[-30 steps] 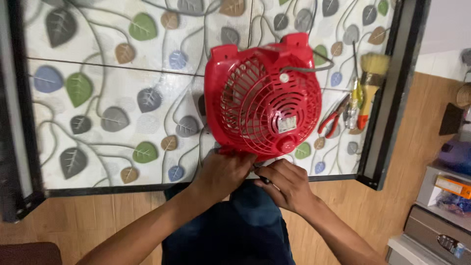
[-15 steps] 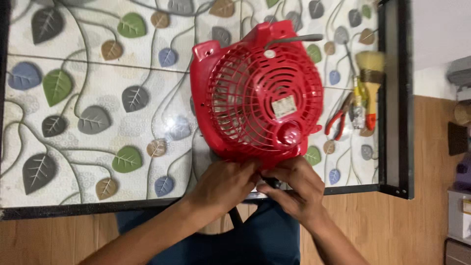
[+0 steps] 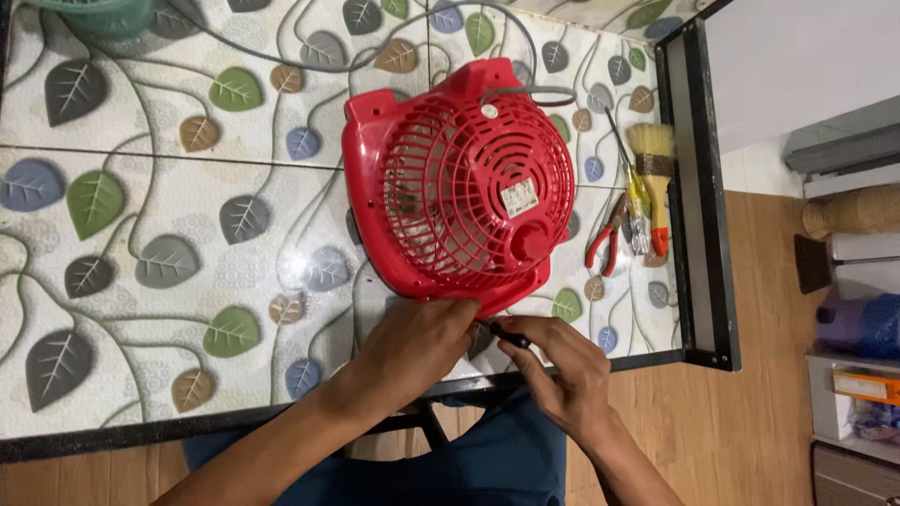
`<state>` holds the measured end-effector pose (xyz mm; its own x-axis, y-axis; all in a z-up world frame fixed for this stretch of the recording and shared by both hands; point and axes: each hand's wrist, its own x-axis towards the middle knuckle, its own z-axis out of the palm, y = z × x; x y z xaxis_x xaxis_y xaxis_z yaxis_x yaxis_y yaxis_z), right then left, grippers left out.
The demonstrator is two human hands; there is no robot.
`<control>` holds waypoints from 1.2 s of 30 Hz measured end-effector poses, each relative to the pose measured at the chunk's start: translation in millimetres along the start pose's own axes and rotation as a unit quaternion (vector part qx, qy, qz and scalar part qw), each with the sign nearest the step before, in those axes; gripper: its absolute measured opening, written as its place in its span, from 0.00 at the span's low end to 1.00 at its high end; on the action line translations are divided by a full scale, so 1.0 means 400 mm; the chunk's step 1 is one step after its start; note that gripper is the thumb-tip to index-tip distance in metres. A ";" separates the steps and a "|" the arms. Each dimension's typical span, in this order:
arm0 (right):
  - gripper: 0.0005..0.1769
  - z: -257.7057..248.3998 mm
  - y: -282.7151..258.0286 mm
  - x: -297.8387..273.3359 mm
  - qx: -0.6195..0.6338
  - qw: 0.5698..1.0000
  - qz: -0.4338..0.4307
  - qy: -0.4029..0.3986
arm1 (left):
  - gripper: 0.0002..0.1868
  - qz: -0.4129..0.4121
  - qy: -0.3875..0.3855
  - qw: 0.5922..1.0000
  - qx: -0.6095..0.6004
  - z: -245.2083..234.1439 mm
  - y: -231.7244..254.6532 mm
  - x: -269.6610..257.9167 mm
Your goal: The person uses a screwdriver to loosen and remove screws from the back of a red portable fan placed on a tiled table. They repeatedly adjust the fan and handle the screwdriver while working on the same fastener area.
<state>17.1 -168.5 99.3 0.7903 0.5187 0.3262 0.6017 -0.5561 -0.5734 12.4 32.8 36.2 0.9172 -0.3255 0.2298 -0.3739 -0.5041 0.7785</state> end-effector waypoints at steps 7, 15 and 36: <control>0.14 -0.024 0.031 0.073 -0.027 0.999 -0.013 -0.037 | 0.06 0.088 0.004 0.982 0.169 -0.006 -0.028 0.065; 0.12 0.012 0.093 0.067 0.013 0.996 0.080 0.030 | 0.06 0.057 -0.064 0.985 0.152 -0.017 -0.049 0.134; 0.17 -0.015 0.163 0.073 0.051 0.998 -0.034 -0.007 | 0.14 0.027 -0.018 0.999 -0.012 0.007 -0.047 0.132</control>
<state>80.1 -193.3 76.0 0.7464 0.5617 0.3569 0.6380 -0.4514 -0.6239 67.6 22.7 32.0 0.8899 -0.3812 0.2505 -0.4191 -0.4664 0.7790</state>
